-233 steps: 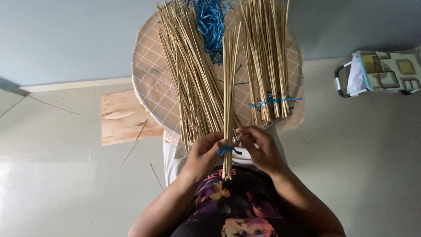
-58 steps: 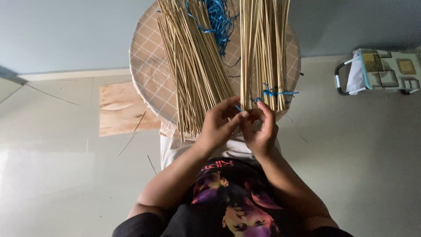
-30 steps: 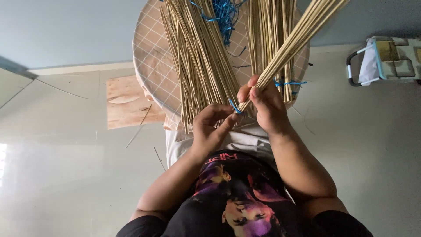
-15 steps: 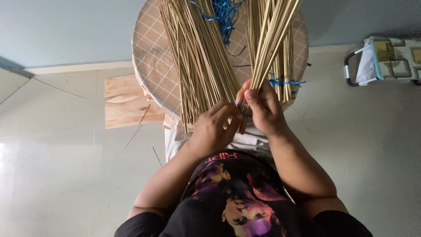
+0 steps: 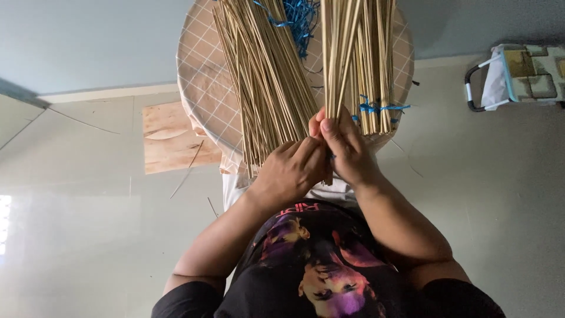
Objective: Bundling thin bamboo sticks together using blue plastic string ties.
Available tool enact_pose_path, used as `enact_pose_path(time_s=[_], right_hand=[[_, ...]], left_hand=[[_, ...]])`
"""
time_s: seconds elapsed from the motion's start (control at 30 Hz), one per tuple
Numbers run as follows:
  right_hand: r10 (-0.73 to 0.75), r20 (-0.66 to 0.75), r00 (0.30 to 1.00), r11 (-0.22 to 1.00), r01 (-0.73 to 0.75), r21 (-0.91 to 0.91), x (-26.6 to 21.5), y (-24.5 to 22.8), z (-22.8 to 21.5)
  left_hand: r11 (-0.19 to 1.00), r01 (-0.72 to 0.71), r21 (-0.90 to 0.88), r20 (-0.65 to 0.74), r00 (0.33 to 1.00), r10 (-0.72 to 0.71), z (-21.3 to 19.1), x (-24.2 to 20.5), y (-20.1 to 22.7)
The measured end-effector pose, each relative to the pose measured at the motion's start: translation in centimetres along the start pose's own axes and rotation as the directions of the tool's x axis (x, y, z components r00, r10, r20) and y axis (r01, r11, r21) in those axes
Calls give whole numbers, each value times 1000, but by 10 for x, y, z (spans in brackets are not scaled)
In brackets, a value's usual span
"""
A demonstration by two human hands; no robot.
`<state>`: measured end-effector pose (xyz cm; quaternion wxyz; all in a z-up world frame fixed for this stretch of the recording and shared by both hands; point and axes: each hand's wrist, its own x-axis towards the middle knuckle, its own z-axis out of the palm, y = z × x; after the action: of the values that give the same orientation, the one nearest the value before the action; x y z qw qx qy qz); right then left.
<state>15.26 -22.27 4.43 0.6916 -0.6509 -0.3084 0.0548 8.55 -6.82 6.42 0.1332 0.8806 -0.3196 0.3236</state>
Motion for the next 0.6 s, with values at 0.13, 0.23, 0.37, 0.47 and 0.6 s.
enact_pose_path(time_s=[0.13,0.23,0.37,0.47,0.6], right_hand=[[31,-17,999,998,-30,61,-4,1,4],[48,-44,998,988,-41,147,-7,2,6],[33,-67,997,969,-16,245,-3,8,4],[7,-86,996,966,16,259,-4,21,4],[-38,-96,995,965,61,256,-1,21,11]], left_hand=[[999,26,-34,23,999,-25,3,0,2],[982,137,-129,26,991,-135,8,-8,3],[683,362,-635,24,892,-451,-13,1,7],[599,386,-701,49,865,-500,-19,2,13],[489,457,-743,73,782,-619,1,-11,17]])
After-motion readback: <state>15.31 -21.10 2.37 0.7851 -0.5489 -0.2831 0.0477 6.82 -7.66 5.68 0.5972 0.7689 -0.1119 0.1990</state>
